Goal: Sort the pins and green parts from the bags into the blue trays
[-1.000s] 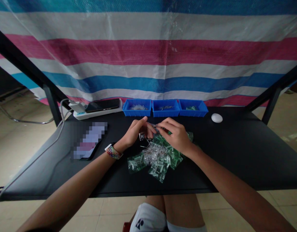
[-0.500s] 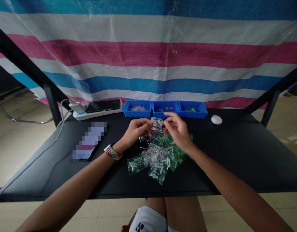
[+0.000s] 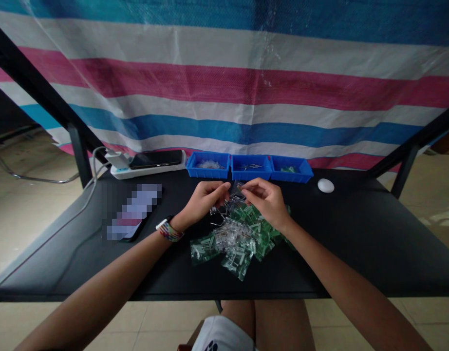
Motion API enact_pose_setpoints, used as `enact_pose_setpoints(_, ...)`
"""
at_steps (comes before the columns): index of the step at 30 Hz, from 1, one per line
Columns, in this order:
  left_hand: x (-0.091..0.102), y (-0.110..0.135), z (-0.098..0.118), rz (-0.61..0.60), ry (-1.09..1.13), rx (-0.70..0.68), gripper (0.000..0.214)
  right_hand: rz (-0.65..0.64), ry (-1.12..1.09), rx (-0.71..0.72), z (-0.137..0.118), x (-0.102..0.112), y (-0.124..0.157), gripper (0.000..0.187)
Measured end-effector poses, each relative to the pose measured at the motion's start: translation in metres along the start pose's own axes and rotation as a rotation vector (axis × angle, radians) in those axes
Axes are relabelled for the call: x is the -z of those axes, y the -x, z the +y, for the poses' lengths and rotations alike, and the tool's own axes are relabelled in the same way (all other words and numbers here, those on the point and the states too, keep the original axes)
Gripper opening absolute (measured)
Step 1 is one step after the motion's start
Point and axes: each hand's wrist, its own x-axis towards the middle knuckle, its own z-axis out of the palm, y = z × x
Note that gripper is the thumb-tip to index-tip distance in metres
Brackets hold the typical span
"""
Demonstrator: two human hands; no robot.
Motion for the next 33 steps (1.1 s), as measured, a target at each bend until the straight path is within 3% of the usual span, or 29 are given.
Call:
enact_pose_setpoints(3,0.0,-0.001,0.001,-0.078,0.066,0.059,0.064,0.028,0.219,0.236,-0.005,0.002,0.002,0.006)
enact_pose_setpoints(5,-0.001,-0.001,0.003,-0.127,0.133,0.074,0.061,0.004,0.341,0.364,-0.006,0.003,0.004,0.011)
enact_pose_setpoints(10,-0.003,-0.001,0.004,-0.093,0.172,0.052,0.038,-0.038,0.434,0.517,-0.007,0.001,0.007,0.022)
enact_pose_setpoints(13,-0.003,-0.001,0.003,-0.058,0.169,0.05,0.035,0.013,0.382,0.477,-0.007,-0.001,0.008,0.027)
enact_pose_setpoints(16,-0.002,-0.002,0.001,-0.02,0.169,0.031,0.035,0.05,0.167,0.26,-0.004,-0.003,0.008,0.029)
enact_pose_setpoints(20,-0.002,-0.002,-0.001,-0.015,0.126,-0.011,0.037,-0.031,-0.118,-0.061,0.003,-0.004,0.006,0.033)
enact_pose_setpoints(23,-0.003,-0.001,0.0,-0.03,0.078,-0.04,0.038,-0.07,-0.135,-0.141,0.006,-0.006,0.005,0.025)
enact_pose_setpoints(28,-0.005,0.002,0.002,-0.045,-0.027,-0.034,0.046,-0.018,-0.008,-0.027,0.003,-0.009,0.006,0.011)
enact_pose_setpoints(31,-0.004,0.001,-0.001,-0.02,-0.021,0.014,0.062,0.03,0.179,0.148,-0.003,-0.007,0.007,0.003)
enact_pose_setpoints(33,-0.002,0.0,-0.003,-0.031,0.018,0.051,0.067,0.032,0.326,0.282,-0.008,-0.004,0.008,0.008)
